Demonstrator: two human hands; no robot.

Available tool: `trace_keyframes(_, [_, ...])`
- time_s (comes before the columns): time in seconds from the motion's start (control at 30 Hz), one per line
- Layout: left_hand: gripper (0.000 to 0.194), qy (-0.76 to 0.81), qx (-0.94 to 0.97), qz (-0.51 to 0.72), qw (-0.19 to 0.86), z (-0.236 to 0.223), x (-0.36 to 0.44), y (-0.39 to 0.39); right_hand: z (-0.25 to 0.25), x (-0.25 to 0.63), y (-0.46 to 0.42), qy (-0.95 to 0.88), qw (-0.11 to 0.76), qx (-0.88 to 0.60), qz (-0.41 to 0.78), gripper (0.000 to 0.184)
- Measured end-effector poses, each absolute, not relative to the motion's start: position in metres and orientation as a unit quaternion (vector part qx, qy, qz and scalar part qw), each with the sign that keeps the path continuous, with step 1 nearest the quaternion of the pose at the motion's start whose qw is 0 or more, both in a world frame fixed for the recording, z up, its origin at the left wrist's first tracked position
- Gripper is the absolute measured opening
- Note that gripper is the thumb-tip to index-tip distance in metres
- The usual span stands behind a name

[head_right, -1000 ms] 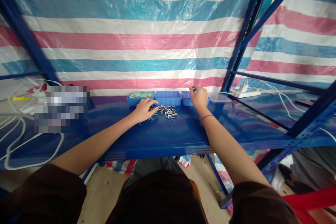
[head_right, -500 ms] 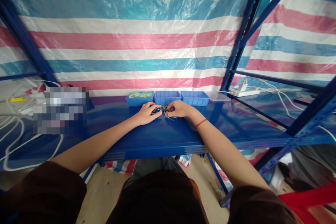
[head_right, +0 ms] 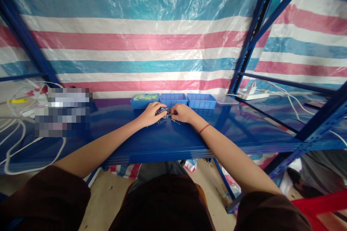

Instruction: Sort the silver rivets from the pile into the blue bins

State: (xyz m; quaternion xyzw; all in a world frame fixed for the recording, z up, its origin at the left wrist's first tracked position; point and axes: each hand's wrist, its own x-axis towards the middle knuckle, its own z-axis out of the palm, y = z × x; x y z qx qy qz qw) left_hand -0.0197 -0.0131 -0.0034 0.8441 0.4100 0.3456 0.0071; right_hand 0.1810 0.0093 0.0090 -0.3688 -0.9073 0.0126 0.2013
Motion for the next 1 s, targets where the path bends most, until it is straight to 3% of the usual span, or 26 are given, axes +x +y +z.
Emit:
trace_keyframes(0.23, [0.027,0.400,0.851,0.340,-0.008,-0.002,-0.022,-0.012,0.012,0.178,0.004,-0.901,0.201,-0.383,-0.010,0.008])
trace_keyframes(0.37, [0.025,0.406,0.838,0.365,0.007,0.000,-0.022,-0.011,0.016,0.177,0.002,-0.867,0.280,-0.412,0.014,0.010])
trace_keyframes(0.6, [0.035,0.424,0.750,0.479,0.170,0.002,-0.022,-0.007,0.016,0.174,0.002,-0.821,0.394,-0.368,0.189,0.023])
trace_keyframes(0.77, [0.021,0.389,0.733,0.512,0.221,0.003,-0.021,-0.004,0.017,0.172,0.001,-0.813,0.405,-0.352,0.228,0.030])
trace_keyframes(1.0, [0.020,0.355,0.736,0.523,0.243,0.005,-0.020,-0.006,0.015,0.170,-0.002,-0.815,0.393,-0.332,0.268,0.032])
